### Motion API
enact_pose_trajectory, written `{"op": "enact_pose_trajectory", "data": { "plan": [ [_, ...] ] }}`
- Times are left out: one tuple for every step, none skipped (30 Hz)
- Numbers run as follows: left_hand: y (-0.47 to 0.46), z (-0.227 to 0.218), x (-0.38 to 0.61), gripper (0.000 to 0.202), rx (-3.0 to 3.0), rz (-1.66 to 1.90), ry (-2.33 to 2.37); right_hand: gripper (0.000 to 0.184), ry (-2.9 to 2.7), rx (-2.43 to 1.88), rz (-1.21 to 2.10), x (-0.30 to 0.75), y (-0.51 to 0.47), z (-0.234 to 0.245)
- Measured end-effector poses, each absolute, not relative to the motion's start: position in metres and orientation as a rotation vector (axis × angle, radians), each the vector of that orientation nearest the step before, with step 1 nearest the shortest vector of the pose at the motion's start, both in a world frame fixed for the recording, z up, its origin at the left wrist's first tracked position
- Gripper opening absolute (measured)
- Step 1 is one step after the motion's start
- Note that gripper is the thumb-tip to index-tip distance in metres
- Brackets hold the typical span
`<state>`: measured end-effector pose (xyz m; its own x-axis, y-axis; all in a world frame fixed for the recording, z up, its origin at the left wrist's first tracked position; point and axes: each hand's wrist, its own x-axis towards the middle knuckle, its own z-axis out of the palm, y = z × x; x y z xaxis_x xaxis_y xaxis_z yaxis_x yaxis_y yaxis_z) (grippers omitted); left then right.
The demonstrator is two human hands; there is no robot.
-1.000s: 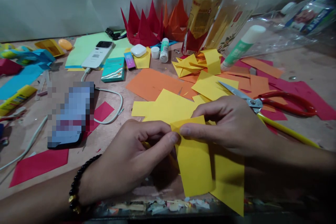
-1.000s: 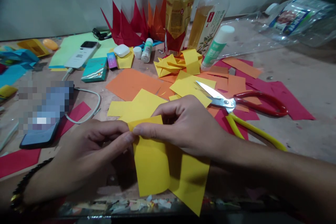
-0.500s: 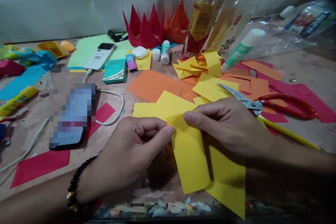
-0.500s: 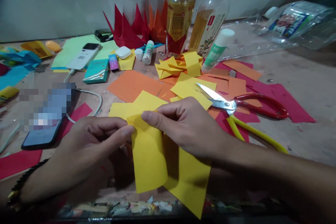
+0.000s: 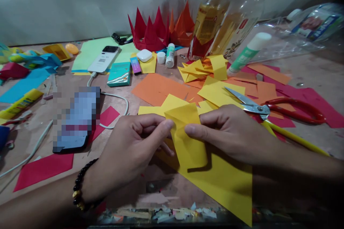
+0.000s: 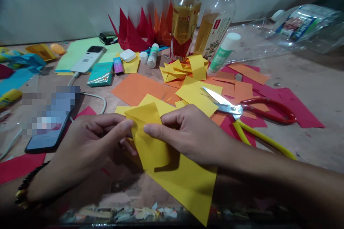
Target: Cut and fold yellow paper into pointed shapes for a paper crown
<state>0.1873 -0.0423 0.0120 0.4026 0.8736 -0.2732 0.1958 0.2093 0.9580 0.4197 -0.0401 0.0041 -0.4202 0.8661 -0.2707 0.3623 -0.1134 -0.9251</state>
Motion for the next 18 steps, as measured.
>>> {"op": "enact_pose_trajectory", "data": {
  "plan": [
    [-0.042, 0.012, 0.187, 0.024, 1.290, 0.632, 1.084, 0.066, -1.749, -1.360, 1.549, 0.420, -0.039, 0.003],
    [-0.041, 0.012, 0.187, 0.024, 1.292, 0.633, 1.084, 0.065, -1.753, -1.362, 1.559, 0.421, -0.038, 0.003],
    [-0.040, 0.012, 0.187, 0.024, 1.297, 0.639, 1.086, 0.064, -1.746, -1.363, 1.581, 0.421, -0.038, 0.002],
    [-0.040, 0.013, 0.187, 0.024, 1.302, 0.647, 1.084, 0.063, -1.732, -1.362, 1.607, 0.421, -0.037, 0.002],
    [-0.039, 0.013, 0.188, 0.024, 1.303, 0.656, 1.083, 0.062, -1.714, -1.365, 1.639, 0.421, -0.037, 0.002],
    [-0.039, 0.014, 0.189, 0.024, 1.299, 0.664, 1.084, 0.061, -1.696, -1.370, 1.666, 0.420, -0.037, 0.002],
    [-0.039, 0.015, 0.189, 0.025, 1.291, 0.677, 1.085, 0.060, -1.680, -1.373, 1.682, 0.420, -0.037, 0.001],
    [-0.039, 0.015, 0.190, 0.026, 1.281, 0.691, 1.090, 0.060, -1.665, -1.375, 1.689, 0.419, -0.037, 0.001],
    [-0.040, 0.015, 0.190, 0.026, 1.273, 0.696, 1.093, 0.060, -1.654, -1.378, 1.687, 0.419, -0.037, 0.001],
    [-0.040, 0.015, 0.190, 0.026, 1.269, 0.700, 1.098, 0.060, -1.645, -1.380, 1.679, 0.419, -0.038, 0.001],
    [-0.040, 0.014, 0.190, 0.025, 1.264, 0.704, 1.105, 0.059, -1.642, -1.381, 1.673, 0.419, -0.038, 0.001],
    [-0.040, 0.014, 0.189, 0.024, 1.261, 0.716, 1.112, 0.057, -1.645, -1.380, 1.677, 0.420, -0.038, 0.001],
    [-0.039, 0.013, 0.189, 0.023, 1.260, 0.736, 1.122, 0.054, -1.658, -1.379, 1.692, 0.421, -0.038, 0.001],
    [-0.038, 0.013, 0.188, 0.023, 1.261, 0.755, 1.135, 0.052, -1.675, -1.375, 1.708, 0.421, -0.038, 0.001],
    [-0.037, 0.014, 0.187, 0.026, 1.268, 0.776, 1.149, 0.050, -1.690, -1.366, 1.722, 0.422, -0.038, 0.001],
    [-0.035, 0.014, 0.187, 0.029, 1.279, 0.795, 1.168, 0.048, -1.696, -1.360, 1.732, 0.422, -0.038, 0.001],
    [-0.033, 0.015, 0.187, 0.032, 1.299, 0.808, 1.184, 0.047, -1.686, -1.354, 1.744, 0.422, -0.037, 0.001],
    [-0.032, 0.015, 0.187, 0.035, 1.323, 0.813, 1.198, 0.047, -1.654, -1.349, 1.762, 0.422, -0.037, 0.001]
  ]
}}
